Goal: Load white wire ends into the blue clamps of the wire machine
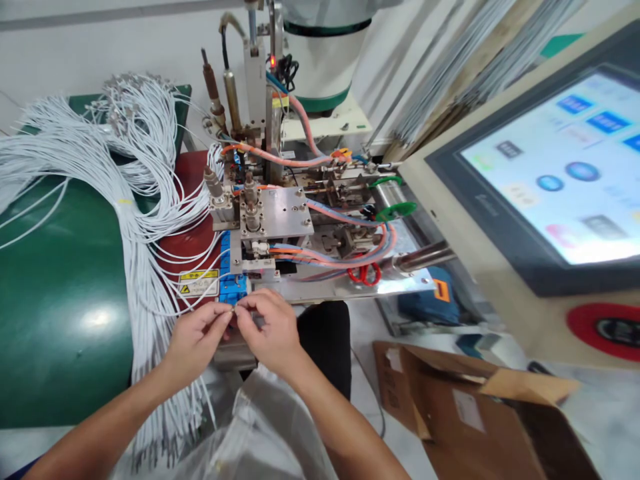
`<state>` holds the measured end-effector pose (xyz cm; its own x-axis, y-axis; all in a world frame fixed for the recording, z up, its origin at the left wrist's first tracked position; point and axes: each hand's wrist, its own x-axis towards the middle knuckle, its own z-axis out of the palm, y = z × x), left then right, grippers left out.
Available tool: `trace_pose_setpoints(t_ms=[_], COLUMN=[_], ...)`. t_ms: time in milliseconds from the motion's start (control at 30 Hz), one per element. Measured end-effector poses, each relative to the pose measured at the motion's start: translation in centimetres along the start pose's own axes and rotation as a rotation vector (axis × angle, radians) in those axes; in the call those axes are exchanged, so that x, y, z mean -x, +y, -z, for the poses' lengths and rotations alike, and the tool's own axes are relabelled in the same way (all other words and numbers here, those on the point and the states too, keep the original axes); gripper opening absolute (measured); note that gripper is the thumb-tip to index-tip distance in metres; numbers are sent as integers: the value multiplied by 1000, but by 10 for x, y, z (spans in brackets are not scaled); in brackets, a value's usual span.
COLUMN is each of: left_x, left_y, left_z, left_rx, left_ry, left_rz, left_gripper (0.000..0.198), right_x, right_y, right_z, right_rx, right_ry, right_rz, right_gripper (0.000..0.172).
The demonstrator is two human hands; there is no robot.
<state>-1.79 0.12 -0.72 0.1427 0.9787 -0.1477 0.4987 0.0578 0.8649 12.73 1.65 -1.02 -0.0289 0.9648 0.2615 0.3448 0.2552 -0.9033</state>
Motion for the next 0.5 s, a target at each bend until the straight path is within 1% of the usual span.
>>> trace_pose_setpoints(t_ms=[133, 200, 267, 400, 433, 500], left_x=[1, 1, 1, 1, 1, 1], left_y=[1, 0, -1, -2, -2, -1], left_z=[-4, -6, -8, -8, -8, -8], left_rx=[-57, -59, -43, 17, 20, 10], left_ry=[120, 146, 152, 156, 156, 161], left_rz=[-35, -34, -24, -8, -8, -18], left_gripper=[16, 16, 17, 18, 18, 19], right_x=[7, 10, 11, 9, 8, 8], right_y=[0, 1, 2, 3, 4, 4], right_z=[-15, -23, -28, -26, -24, -23], right_rx=[-87, -147, -150, -68, -68, -108], right_ry=[131, 178, 219, 242, 229, 197], right_rz=[-153, -195, -161, 9, 16, -29], right_gripper=[13, 13, 12, 10, 10, 11])
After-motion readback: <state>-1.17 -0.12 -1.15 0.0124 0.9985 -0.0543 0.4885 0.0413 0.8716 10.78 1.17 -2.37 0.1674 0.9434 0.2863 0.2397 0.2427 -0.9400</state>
